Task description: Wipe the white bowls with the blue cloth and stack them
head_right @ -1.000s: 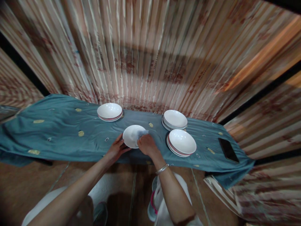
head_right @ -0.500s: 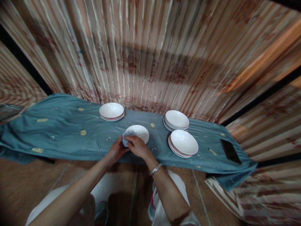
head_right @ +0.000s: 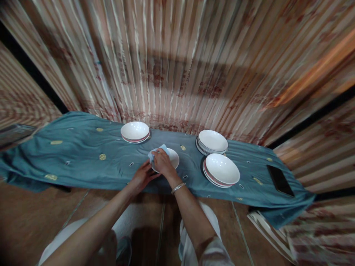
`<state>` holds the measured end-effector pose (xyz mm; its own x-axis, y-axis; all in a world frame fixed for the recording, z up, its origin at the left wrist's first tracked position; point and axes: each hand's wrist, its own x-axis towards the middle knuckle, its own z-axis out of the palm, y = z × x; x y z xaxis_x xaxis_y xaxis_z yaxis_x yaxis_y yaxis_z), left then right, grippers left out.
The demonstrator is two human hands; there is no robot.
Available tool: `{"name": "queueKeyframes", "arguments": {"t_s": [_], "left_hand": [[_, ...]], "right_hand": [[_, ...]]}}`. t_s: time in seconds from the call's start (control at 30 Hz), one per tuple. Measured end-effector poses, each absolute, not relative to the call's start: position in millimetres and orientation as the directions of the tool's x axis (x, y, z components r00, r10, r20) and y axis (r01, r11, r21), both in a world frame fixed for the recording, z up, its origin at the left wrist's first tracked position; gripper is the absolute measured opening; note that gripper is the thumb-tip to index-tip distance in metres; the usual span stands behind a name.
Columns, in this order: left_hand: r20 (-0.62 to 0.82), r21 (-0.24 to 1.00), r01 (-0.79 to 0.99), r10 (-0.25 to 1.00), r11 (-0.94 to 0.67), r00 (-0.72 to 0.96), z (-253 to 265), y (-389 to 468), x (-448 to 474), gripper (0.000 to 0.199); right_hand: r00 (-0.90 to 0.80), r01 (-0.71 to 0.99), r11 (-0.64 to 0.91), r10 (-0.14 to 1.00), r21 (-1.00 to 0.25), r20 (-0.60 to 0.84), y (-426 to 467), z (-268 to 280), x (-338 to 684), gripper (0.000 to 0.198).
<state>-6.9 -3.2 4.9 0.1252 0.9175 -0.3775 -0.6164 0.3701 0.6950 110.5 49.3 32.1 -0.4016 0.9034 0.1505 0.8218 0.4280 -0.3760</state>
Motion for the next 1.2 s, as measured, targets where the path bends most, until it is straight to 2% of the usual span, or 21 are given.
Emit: {"name": "queueKeyframes", "arguments": {"t_s": [0.1, 0.33, 0.47, 0.77, 1.0, 1.2], "left_hand": [[-0.389, 0.696, -0.612, 0.914, 0.376, 0.12, 5.1, -4.2, -7.9, 0.038], [-0.41, 0.699, -0.6, 0.906, 0.389, 0.11, 6.6, -4.6, -8.2, 0.045], [-0.405, 0.702, -0.601, 0.908, 0.383, 0.106, 6.2, -4.4, -7.2, 0.044], [-0.382, 0.696, -0.614, 0.916, 0.373, 0.123, 3.2, -3.3, -7.8, 0.052], [-0.372, 0.717, -0.595, 0.921, 0.363, 0.113, 7.9, -4.8, -5.5, 0.049], [-0.364, 0.724, -0.588, 0.924, 0.36, 0.118, 3.9, -3.9, -6.1, 0.049]], "right_hand": [[-0.342, 0.892, 0.373, 0.926, -0.255, 0.158, 54.6, 31.2, 111.4, 0.041], [-0.222, 0.963, 0.245, 0.957, -0.109, 0.185, 64.5, 27.4, 130.6, 0.04], [-0.222, 0.97, 0.238, 0.95, -0.049, 0.219, 62.1, 25.2, 145.6, 0.035], [-0.29, 0.952, 0.304, 0.937, -0.043, 0.195, 44.3, 28.5, 167.4, 0.032], [-0.346, 0.938, 0.346, 0.938, 0.007, 0.008, 26.9, 38.1, 166.4, 0.029], [-0.372, 0.926, 0.364, 0.924, -0.099, -0.083, 15.1, 45.9, 159.3, 0.026]]}}
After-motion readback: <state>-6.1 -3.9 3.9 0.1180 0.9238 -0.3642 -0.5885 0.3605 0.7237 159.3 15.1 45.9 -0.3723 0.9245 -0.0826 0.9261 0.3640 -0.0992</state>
